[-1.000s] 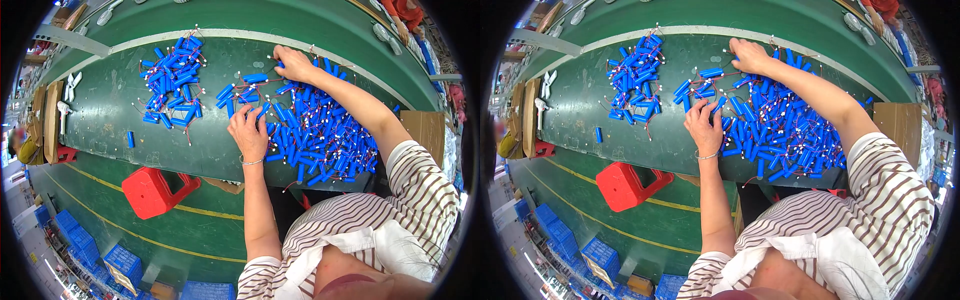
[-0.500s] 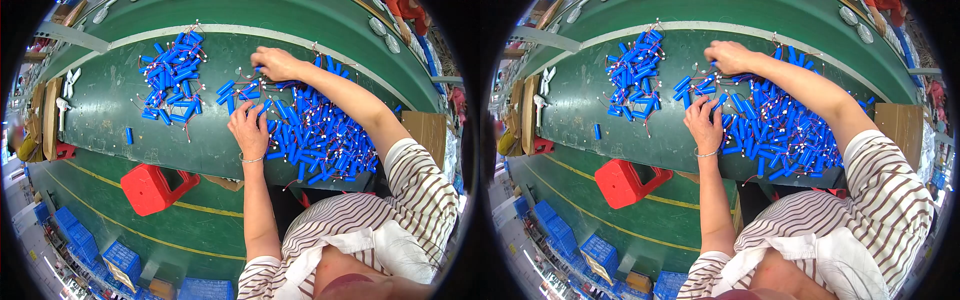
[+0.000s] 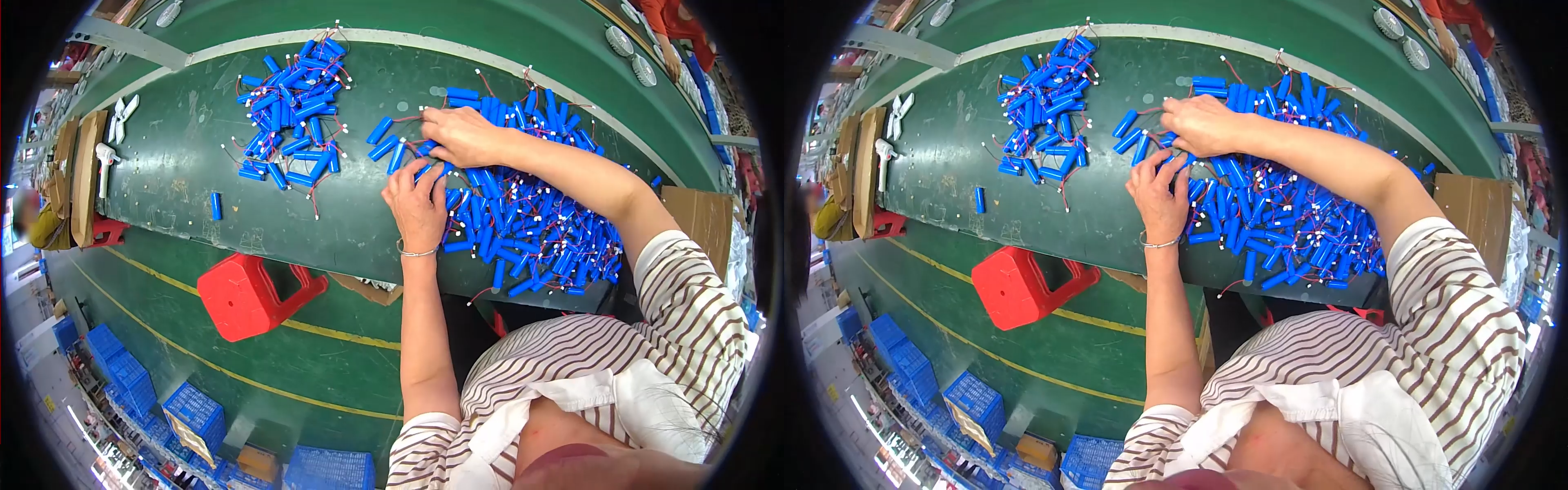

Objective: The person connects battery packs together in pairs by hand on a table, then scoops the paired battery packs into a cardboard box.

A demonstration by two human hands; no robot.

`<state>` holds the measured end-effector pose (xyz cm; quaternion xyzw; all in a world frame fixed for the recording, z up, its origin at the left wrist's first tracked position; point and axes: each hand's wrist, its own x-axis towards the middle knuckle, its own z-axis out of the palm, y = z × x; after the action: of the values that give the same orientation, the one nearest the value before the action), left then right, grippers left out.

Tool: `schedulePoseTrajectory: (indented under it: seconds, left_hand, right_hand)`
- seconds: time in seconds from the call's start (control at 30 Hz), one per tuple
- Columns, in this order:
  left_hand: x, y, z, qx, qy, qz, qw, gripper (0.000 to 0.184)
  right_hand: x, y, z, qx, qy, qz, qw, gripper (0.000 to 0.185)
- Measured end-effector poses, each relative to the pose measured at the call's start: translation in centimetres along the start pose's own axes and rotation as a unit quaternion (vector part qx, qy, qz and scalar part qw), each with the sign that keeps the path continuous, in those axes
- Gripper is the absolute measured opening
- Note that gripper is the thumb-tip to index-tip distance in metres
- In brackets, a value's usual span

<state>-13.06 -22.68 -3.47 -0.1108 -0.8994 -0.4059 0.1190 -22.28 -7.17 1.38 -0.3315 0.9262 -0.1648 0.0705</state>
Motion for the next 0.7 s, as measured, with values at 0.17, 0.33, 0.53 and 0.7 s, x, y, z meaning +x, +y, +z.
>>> schedulePoseTrajectory:
  seconds: [0.17,0.33,0.53,0.7]
  left_hand:
    - [0.4,0.9,-0.9,-0.047,0.050,0.026,0.997,0.023]
    - [2.3,-1.0,-1.0,0.067,0.171,-0.089,0.979,0.024]
    - [0.4,-0.5,-0.5,0.054,0.057,-0.015,0.997,0.015]
    - [1.3,-3.9,-3.6,0.073,0.213,-0.044,0.973,0.023]
  right_hand:
    - [0.5,-0.8,-3.7,-0.015,-0.139,0.019,0.990,0.027]
    - [5.8,-0.6,-1.2,0.059,0.061,-0.052,0.995,0.029]
    - [6.1,1.7,0.9,0.091,-0.012,-0.020,0.996,0.021]
    - [5.8,1.7,0.5,0.084,-0.031,-0.013,0.996,0.022]
